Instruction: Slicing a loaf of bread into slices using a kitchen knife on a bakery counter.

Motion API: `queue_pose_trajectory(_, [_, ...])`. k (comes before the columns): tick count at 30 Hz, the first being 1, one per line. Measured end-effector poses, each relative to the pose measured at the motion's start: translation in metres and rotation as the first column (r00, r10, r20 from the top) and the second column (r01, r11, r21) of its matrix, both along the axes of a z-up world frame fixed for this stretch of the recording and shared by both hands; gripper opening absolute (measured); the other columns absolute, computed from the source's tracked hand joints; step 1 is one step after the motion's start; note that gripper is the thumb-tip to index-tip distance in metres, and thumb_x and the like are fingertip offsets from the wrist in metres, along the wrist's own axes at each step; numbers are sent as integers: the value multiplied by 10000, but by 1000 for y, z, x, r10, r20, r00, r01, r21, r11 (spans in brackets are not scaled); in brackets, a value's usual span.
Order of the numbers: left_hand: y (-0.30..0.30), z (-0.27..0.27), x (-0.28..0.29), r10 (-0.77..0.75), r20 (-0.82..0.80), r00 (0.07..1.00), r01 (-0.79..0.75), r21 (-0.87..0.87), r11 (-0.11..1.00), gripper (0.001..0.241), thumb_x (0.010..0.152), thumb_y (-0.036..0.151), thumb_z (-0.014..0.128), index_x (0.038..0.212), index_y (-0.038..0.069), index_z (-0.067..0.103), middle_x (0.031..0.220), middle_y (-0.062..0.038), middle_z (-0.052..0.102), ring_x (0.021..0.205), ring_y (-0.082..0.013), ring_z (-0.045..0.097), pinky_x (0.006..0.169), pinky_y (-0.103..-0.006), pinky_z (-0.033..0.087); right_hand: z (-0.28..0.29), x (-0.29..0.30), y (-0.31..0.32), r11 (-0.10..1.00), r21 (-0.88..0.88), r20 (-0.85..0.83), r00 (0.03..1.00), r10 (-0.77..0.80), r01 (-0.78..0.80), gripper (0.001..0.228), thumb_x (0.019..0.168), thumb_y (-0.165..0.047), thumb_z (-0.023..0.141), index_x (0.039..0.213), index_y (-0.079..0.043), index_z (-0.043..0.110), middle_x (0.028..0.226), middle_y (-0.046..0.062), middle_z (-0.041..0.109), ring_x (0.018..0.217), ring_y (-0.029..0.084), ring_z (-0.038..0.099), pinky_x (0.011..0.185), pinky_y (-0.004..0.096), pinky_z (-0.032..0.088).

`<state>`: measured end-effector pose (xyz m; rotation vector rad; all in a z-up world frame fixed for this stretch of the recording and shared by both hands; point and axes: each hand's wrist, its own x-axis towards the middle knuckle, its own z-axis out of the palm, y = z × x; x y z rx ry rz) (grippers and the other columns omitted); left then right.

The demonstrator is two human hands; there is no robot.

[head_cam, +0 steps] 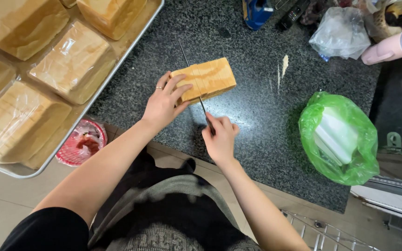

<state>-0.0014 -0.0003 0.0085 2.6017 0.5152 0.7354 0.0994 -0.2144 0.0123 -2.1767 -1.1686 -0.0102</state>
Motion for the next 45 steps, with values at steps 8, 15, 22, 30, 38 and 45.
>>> queue_pose_trajectory(8, [1,-5,2,-3,16,1000,3,26,1000,536,854,337,837,1360,306,664,1474,61,509,1407,-405,478,972,-421,640,8,0,8,1000,17,-34,999,2,-2,420,884,-72,668,1296,-131,729,958,2,566,951,185,656,978,379,277])
queue_pose_trajectory(15, [2,-4,3,-10,59,998,8,30,1000,515,855,327,850,1339,301,677,1453,61,532,1389,-406,498,964,-414,641,3,-11,-41,999,-34,-18,999,-31,30,438,877,-149,666,1300,-233,737,969,-54,576,945,106,646,993,335,275])
queue_pose_trajectory(22, [2,0,1,-40,66,997,40,-3,999,505,860,286,858,1333,260,680,1455,39,527,1390,-437,479,968,-425,645,-9,0,-11,1000,-6,14,1000,-10,11,398,896,-170,679,1288,-210,735,990,-34,582,966,121,649,996,363,266])
queue_pose_trajectory(30, [2,1,0,-49,54,997,49,8,999,531,862,276,854,1356,253,664,1446,20,520,1380,-445,481,959,-442,649,3,3,24,1000,23,-21,1000,-13,13,440,865,-110,680,1298,-172,726,971,-1,562,950,176,646,995,378,275])
queue_pose_trajectory(38, [3,-4,2,-40,52,998,39,18,999,557,821,289,870,1342,279,671,1453,41,533,1377,-432,493,988,-439,631,-13,-12,-34,998,-42,-9,999,-47,46,433,881,-165,662,1304,-236,721,1002,-50,568,995,111,637,1011,353,264])
queue_pose_trajectory(45, [5,-8,3,-51,66,997,52,-21,998,545,805,284,888,1316,265,698,1466,29,539,1383,-434,487,1105,-457,546,-12,-15,-38,996,-10,14,996,-85,85,495,807,-155,700,1278,-299,754,945,-55,593,903,112,647,973,325,298])
